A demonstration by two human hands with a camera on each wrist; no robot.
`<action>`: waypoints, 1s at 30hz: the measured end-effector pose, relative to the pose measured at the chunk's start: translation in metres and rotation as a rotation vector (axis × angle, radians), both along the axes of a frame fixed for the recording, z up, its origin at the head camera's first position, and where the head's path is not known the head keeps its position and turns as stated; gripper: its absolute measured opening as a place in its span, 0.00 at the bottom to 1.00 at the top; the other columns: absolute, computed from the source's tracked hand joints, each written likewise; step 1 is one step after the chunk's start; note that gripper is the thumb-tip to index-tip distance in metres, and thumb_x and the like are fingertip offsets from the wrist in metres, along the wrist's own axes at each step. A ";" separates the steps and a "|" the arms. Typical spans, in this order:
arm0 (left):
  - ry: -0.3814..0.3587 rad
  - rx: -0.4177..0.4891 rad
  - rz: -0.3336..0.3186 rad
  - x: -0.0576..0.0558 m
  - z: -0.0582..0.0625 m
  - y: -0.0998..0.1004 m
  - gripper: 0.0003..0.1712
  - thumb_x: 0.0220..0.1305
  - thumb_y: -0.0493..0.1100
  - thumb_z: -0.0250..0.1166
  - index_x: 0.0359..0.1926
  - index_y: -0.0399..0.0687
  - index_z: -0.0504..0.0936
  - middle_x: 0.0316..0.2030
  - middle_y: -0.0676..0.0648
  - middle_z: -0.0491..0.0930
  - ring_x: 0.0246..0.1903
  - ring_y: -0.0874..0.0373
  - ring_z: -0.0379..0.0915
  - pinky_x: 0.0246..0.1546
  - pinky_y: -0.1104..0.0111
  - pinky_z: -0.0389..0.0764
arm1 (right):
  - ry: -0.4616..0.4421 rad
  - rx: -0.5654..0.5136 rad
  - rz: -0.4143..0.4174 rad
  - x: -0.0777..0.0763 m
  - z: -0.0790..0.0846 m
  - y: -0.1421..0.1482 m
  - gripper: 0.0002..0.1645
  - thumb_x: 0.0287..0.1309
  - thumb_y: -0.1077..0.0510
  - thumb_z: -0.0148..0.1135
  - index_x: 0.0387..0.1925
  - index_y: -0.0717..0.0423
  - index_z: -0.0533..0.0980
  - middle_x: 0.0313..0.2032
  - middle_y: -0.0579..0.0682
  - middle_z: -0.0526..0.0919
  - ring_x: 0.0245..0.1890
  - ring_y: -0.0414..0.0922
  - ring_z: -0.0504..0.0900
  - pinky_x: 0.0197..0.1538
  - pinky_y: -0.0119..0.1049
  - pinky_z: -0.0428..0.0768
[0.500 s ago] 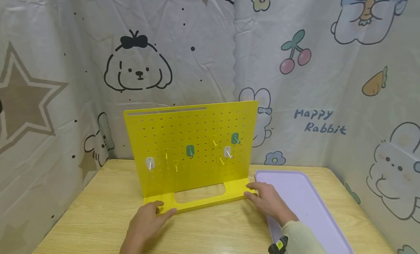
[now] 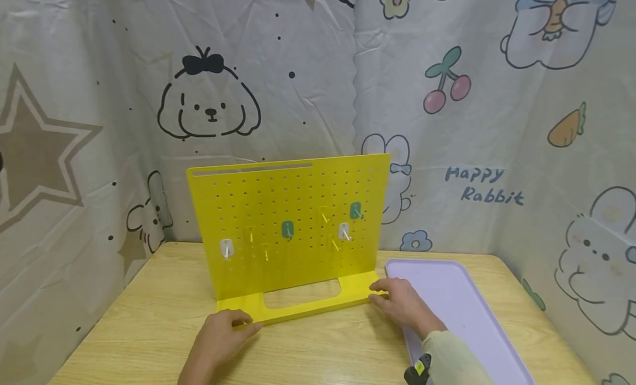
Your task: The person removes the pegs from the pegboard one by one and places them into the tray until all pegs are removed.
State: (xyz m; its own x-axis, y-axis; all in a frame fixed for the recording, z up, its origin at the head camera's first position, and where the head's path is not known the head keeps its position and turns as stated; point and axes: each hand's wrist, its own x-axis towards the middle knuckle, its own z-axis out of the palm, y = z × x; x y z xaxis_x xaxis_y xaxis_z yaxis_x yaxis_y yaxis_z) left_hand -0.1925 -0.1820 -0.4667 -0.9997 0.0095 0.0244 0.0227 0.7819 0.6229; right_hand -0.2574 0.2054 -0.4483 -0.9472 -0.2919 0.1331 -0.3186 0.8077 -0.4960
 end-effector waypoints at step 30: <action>0.039 0.036 -0.016 -0.007 -0.003 -0.009 0.07 0.52 0.47 0.78 0.32 0.53 0.91 0.36 0.50 0.87 0.40 0.51 0.82 0.44 0.48 0.81 | -0.029 0.097 0.155 -0.024 -0.010 -0.011 0.05 0.52 0.60 0.74 0.33 0.54 0.86 0.31 0.44 0.84 0.34 0.43 0.79 0.42 0.47 0.81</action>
